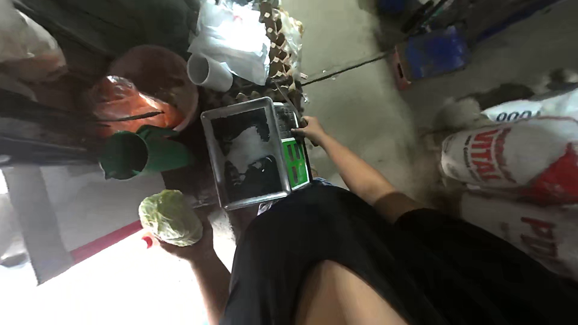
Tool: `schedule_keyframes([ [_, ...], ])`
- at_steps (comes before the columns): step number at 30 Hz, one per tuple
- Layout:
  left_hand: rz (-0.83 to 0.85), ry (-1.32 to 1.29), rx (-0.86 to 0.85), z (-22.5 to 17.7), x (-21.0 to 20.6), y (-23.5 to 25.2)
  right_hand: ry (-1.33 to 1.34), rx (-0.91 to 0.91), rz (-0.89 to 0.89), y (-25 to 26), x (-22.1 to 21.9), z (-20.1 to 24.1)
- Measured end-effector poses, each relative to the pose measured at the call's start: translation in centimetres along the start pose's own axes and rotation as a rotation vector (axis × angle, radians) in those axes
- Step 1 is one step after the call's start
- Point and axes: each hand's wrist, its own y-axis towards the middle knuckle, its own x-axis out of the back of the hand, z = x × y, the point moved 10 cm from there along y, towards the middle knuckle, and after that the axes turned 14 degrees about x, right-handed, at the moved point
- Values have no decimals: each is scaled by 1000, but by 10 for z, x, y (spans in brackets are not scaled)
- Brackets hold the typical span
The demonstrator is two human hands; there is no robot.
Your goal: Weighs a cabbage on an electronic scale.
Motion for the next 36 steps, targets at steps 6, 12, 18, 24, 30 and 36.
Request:
schedule_keyframes([
  [6,-68,-158,12,56,-8,-44,35,55,177,6,-4,2],
  [12,-98,-161,43,104,-31,-68,-6,75,258,13,-11,4],
  [18,-134,-119,38,120,-50,-65,-45,59,291,31,-6,1],
  [24,-199,76,-19,121,-90,-72,-121,36,312,29,-5,16],
  [30,-257,87,8,140,-81,-82,-22,99,295,30,-4,0],
  [36,-169,60,28,139,-64,-91,18,101,213,32,-3,-8],
])
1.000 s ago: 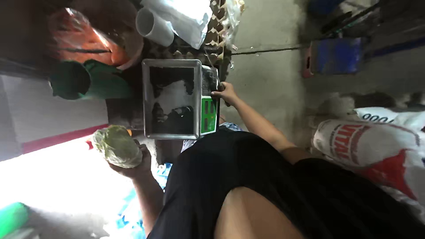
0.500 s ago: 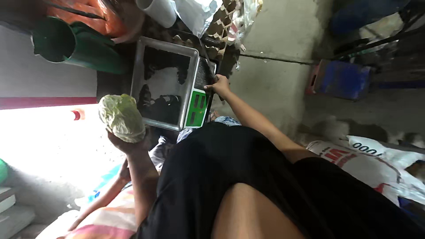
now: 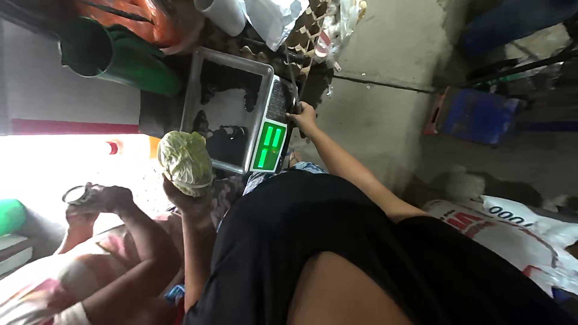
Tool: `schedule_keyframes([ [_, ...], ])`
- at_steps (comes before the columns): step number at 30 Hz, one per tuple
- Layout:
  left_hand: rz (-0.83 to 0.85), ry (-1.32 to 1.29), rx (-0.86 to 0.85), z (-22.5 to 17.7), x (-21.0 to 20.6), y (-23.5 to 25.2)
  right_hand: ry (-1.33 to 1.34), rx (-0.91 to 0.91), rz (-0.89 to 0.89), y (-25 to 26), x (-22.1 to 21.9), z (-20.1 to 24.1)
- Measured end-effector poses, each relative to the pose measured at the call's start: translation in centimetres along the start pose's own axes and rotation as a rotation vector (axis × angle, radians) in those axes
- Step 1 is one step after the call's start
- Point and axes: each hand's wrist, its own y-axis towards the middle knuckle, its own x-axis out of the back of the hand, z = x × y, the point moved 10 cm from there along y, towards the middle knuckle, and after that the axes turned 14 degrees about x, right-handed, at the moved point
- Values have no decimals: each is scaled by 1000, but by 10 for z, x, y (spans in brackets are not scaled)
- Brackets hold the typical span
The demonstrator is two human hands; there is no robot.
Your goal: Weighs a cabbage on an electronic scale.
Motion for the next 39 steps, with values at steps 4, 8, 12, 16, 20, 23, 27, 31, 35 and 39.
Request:
schedule_keyframes([
  [4,-76,58,13,-3,5,-9,-81,-30,12,5,6,15],
  [8,-180,94,-19,-8,2,-20,-191,13,30,9,14,38],
  [12,-168,104,-69,-15,5,-22,-256,104,24,10,13,62],
  [16,-232,119,-57,-12,0,-31,-263,154,-25,17,8,70],
  [20,-144,91,-38,-8,9,-25,-221,177,-58,24,6,74],
  [23,-165,74,-49,-6,3,-26,-218,171,-39,25,3,78],
  [27,-80,79,-31,-2,-3,-8,-237,94,-9,27,-5,79],
  [31,-356,135,101,5,-63,-21,-395,117,72,23,-1,93],
  [35,-252,195,89,10,-78,3,-412,124,46,14,7,83],
  [39,-36,266,11,19,-46,40,-374,52,-7,-6,21,61],
])
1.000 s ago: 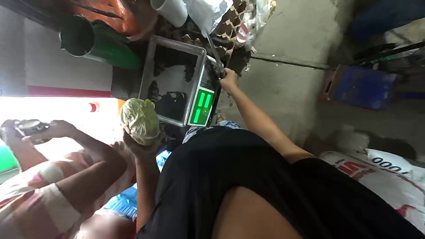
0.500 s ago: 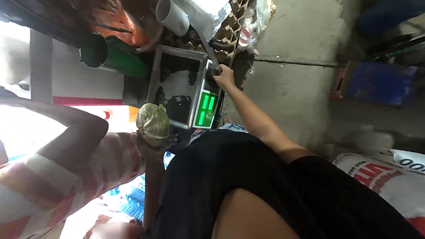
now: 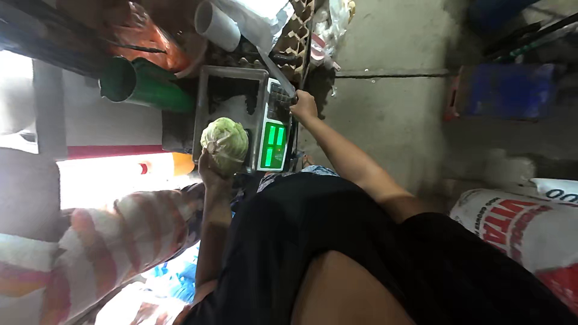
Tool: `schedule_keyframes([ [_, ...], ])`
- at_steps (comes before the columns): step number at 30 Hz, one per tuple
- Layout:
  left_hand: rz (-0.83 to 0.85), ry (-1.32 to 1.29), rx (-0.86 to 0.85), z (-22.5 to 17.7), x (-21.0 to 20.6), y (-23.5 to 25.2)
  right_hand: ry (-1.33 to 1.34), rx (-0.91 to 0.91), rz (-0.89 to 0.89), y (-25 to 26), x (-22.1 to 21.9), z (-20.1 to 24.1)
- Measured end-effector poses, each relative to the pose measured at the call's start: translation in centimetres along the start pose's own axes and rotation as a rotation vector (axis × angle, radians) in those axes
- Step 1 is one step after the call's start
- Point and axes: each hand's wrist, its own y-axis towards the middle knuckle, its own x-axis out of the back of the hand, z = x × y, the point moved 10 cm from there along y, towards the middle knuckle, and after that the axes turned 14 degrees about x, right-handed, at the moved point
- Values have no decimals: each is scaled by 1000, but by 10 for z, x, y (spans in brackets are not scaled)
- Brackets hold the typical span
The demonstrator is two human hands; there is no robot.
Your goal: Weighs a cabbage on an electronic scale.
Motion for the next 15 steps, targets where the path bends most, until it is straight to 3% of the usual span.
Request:
schedule_keyframes([
  [7,29,58,38,9,-4,-28,73,1,65,-19,-15,-11],
  [15,-113,-36,40,7,20,-52,17,-10,93,-14,-22,-4],
])
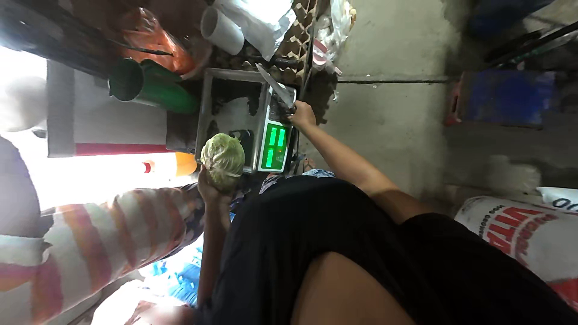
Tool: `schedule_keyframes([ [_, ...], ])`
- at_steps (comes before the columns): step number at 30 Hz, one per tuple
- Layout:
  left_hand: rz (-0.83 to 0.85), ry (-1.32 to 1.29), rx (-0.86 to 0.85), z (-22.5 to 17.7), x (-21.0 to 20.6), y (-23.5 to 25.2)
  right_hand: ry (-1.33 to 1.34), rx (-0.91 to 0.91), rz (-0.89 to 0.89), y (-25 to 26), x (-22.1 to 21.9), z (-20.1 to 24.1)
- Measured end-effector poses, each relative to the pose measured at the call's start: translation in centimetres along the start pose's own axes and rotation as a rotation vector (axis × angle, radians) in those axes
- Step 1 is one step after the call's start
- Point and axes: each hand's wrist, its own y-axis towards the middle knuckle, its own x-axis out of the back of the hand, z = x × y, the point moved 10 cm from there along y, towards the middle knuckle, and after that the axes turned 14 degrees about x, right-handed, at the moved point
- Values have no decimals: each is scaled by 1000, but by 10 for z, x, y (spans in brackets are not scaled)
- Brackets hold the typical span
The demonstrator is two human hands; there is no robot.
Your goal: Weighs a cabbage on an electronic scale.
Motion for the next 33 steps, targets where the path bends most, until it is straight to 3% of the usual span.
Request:
schedule_keyframes([
  [5,-74,-35,-7,-5,1,-17,13,34,-6,0,1,-3],
  [11,-122,-28,16,5,29,-4,11,-9,-26,-7,-4,-3],
  [15,-17,-113,113,13,28,-2,21,-9,-25,-8,0,-2],
  [19,40,-122,99,13,28,1,43,-20,-44,-10,-2,-6],
  [26,-51,-98,87,9,30,-5,57,-90,-118,-10,4,-18],
  [33,-10,-101,90,13,31,-3,115,-75,-125,4,14,-34],
])
